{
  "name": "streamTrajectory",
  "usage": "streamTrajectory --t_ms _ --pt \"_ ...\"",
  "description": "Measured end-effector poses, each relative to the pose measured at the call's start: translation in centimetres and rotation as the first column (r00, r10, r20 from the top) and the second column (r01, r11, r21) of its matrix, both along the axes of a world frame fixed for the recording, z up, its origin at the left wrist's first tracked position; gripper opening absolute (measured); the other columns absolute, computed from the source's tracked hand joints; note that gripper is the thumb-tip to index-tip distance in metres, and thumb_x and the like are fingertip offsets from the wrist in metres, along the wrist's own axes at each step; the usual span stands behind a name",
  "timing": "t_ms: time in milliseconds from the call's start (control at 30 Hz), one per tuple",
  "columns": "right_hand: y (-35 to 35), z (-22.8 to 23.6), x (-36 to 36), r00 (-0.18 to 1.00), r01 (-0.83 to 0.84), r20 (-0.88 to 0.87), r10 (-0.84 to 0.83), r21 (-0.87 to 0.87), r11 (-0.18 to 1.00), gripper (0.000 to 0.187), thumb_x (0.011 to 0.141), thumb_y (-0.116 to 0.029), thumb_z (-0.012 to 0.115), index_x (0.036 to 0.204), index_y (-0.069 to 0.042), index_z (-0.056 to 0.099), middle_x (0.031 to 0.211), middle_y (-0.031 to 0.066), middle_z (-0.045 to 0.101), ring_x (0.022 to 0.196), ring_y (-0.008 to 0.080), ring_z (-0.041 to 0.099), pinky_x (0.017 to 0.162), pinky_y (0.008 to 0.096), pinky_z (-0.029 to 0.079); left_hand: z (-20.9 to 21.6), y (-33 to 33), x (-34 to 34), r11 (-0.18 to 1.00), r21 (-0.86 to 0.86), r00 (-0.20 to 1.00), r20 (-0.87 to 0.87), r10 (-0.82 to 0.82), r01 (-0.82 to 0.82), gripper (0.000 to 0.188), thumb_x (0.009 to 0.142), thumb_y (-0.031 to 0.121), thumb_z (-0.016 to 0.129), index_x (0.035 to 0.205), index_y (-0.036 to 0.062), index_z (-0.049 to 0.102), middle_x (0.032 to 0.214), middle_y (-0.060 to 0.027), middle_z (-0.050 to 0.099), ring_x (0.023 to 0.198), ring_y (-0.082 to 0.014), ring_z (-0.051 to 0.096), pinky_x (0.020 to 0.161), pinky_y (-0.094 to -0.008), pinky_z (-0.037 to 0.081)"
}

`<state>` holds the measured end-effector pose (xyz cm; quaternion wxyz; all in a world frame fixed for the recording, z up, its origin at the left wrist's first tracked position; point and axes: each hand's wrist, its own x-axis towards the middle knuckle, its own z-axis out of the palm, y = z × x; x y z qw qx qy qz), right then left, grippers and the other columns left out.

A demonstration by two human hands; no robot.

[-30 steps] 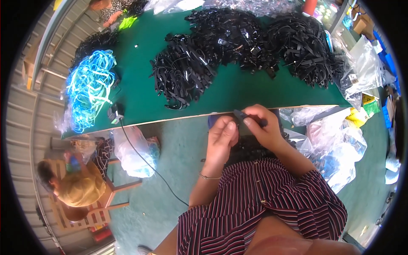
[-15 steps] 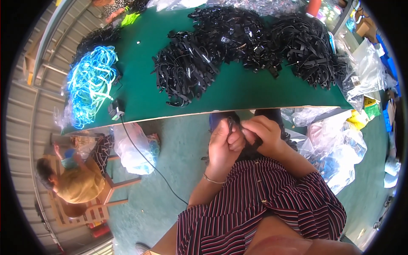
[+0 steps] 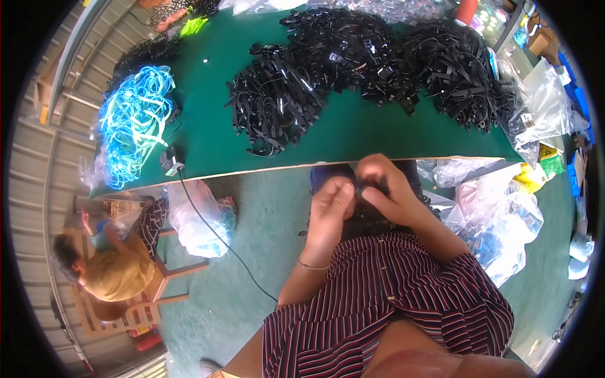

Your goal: The person assembles small black plastic components by hand at a workstation.

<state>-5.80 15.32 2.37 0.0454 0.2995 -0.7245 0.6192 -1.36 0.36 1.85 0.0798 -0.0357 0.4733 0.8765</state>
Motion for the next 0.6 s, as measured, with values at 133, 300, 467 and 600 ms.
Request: streamTrajectory --t_ms 133,300,467,600 --pt "0.0 0.0 -0.1 0.996 0.025 -0.093 -0.016 0.101 0.995 0.012 0.077 -0.001 0.057 0.087 -0.001 0.050 0.102 0.0104 0.046 0.079 0.0172 0.051 0.069 0.0272 0.042 -0.3 -0.2 0.1 0.909 -0.409 0.990 -0.140 0.020 -0.076 0.007 0.088 0.009 0.055 0.088 0.0013 0.056 0.074 0.0029 0.053 0.068 -0.0039 0.045 0.062 -0.0182 0.039" --pt "0.5 -1.4 0.4 0.775 -0.112 0.451 0.443 -0.592 0.798 0.008 0.085 -0.010 0.054 0.083 -0.003 0.051 0.099 0.0067 0.046 0.078 0.0127 0.047 0.065 0.0248 0.038 -1.0 -1.1 0.0 0.948 -0.318 0.985 -0.156 -0.069 0.016 0.007 0.089 0.008 0.054 0.088 0.0009 0.056 0.077 0.0026 0.054 0.072 -0.0049 0.047 0.066 -0.0191 0.040" --pt "0.2 -1.8 0.4 0.605 -0.127 0.406 0.685 -0.800 0.587 0.013 0.088 -0.018 0.053 0.085 -0.006 0.054 0.102 0.0039 0.045 0.076 0.0088 0.044 0.064 0.0245 0.038 -1.4 -2.0 0.0 0.967 -0.210 0.974 -0.147 -0.174 0.142 0.008 0.090 0.008 0.052 0.092 0.0007 0.056 0.081 0.0004 0.057 0.074 -0.0067 0.050 0.067 -0.0193 0.041" --pt "0.3 -1.5 0.3 0.646 -0.138 0.472 0.600 -0.702 0.699 0.020 0.088 -0.025 0.055 0.088 -0.006 0.054 0.097 0.0056 0.046 0.077 0.0114 0.046 0.064 0.0263 0.039 -0.4 -1.1 0.0 0.961 -0.244 0.974 -0.149 -0.169 0.130 0.011 0.090 0.007 0.051 0.098 0.0012 0.055 0.085 -0.0013 0.058 0.074 -0.0073 0.052 0.068 -0.0192 0.042"
